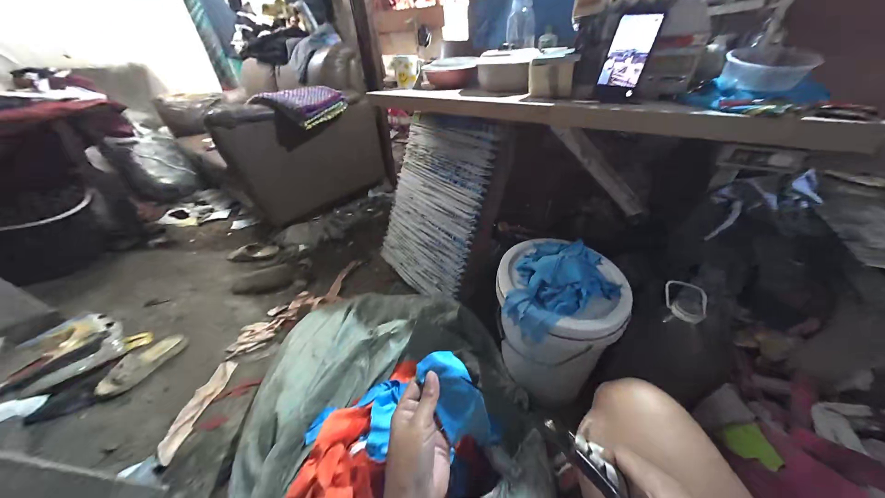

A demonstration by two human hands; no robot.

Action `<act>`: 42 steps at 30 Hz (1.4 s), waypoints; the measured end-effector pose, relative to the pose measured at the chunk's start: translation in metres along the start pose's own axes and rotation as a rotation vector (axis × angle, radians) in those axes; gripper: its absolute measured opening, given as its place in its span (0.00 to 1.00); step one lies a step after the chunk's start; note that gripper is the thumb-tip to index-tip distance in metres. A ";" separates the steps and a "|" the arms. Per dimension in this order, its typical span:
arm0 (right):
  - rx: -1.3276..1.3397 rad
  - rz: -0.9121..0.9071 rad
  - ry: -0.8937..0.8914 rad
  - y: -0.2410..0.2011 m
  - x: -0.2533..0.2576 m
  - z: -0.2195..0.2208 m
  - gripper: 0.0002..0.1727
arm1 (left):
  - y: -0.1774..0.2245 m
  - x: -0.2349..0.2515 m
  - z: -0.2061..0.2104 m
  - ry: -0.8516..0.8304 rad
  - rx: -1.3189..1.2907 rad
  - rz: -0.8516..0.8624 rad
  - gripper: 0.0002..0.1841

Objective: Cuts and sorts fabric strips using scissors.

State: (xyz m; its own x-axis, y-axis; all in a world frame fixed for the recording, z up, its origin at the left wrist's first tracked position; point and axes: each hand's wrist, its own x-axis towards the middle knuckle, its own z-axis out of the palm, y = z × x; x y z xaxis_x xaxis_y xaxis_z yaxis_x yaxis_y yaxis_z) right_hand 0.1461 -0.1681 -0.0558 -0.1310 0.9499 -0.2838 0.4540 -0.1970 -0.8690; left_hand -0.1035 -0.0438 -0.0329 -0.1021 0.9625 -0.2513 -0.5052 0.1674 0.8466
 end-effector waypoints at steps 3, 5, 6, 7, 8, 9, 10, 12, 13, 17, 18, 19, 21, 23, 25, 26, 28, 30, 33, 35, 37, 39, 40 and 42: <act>-0.036 0.008 -0.007 -0.007 0.008 0.002 0.42 | 0.002 0.001 -0.001 -0.030 -0.033 0.004 0.12; -0.087 0.033 -0.072 -0.007 0.013 -0.002 0.42 | 0.001 0.003 -0.003 -0.024 -0.045 0.009 0.12; -0.099 0.027 -0.088 -0.007 0.014 -0.003 0.43 | 0.002 0.004 -0.003 -0.022 -0.045 0.009 0.11; -0.103 0.026 -0.100 -0.007 0.015 -0.004 0.43 | 0.003 0.004 -0.002 -0.018 -0.039 0.015 0.11; -0.097 0.027 -0.105 -0.007 0.017 -0.003 0.42 | 0.003 0.004 -0.002 -0.013 -0.029 0.029 0.11; -0.084 0.030 -0.103 -0.006 0.018 -0.003 0.42 | 0.002 0.004 -0.002 -0.013 -0.012 0.043 0.11; -0.082 0.021 -0.091 -0.005 0.019 -0.001 0.42 | 0.002 0.003 -0.002 -0.011 0.003 0.049 0.10; -0.085 -0.004 -0.043 -0.003 0.020 0.005 0.44 | 0.001 0.004 -0.001 0.002 0.017 0.056 0.10; -0.087 -0.003 -0.035 -0.003 0.021 0.007 0.45 | 0.000 0.004 -0.002 0.008 0.023 0.060 0.10; -0.084 0.011 -0.100 -0.008 0.023 0.005 0.44 | 0.000 0.006 -0.003 0.021 0.041 0.065 0.11; -0.079 0.001 -0.108 -0.008 0.024 0.005 0.44 | 0.000 0.007 -0.004 0.022 0.049 0.062 0.11; -0.071 -0.005 -0.111 -0.007 0.025 0.005 0.43 | -0.001 0.008 -0.005 0.019 0.060 0.059 0.10; -0.052 -0.011 -0.110 -0.006 0.027 0.007 0.42 | -0.002 0.008 -0.006 0.014 0.079 0.049 0.10; -0.025 -0.019 -0.104 -0.004 0.030 0.008 0.41 | -0.004 0.009 -0.006 0.012 0.090 0.045 0.09; 0.015 -0.021 -0.077 -0.006 0.032 0.011 0.42 | -0.005 0.009 -0.004 0.025 0.094 0.046 0.08; 0.024 0.002 -0.069 -0.011 0.031 0.012 0.42 | -0.006 0.008 -0.003 0.033 0.092 0.050 0.09; 0.021 0.054 -0.062 -0.023 0.030 0.013 0.42 | -0.007 0.008 -0.003 0.057 0.079 0.065 0.09; 0.001 0.041 -0.074 -0.018 0.034 0.014 0.41 | -0.008 0.008 -0.003 0.080 0.054 0.077 0.09; -0.038 0.023 -0.095 -0.019 0.036 0.014 0.38 | -0.010 0.011 -0.005 0.087 0.050 0.086 0.10; -0.073 0.027 -0.094 -0.021 0.038 0.014 0.39 | -0.011 0.012 -0.006 0.090 0.046 0.088 0.10; -0.119 0.033 -0.080 -0.019 0.039 0.014 0.40 | -0.011 0.013 -0.007 0.097 0.048 0.084 0.10; -0.166 0.037 -0.071 -0.019 0.040 0.014 0.40 | -0.012 0.013 -0.008 0.104 0.050 0.079 0.10; -0.180 0.031 -0.059 -0.019 0.040 0.014 0.39 | -0.012 0.013 -0.009 0.106 0.048 0.076 0.10; -0.205 0.009 -0.030 -0.017 0.039 0.015 0.36 | -0.012 0.013 -0.009 0.101 0.038 0.075 0.11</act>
State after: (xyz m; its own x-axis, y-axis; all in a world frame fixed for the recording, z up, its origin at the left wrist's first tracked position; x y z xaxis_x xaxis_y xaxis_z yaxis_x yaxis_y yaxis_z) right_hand 0.1200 -0.1308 -0.0578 -0.1510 0.9400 -0.3058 0.6249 -0.1489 -0.7664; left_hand -0.1070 -0.0351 -0.0503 -0.2251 0.9465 -0.2311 -0.4602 0.1058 0.8815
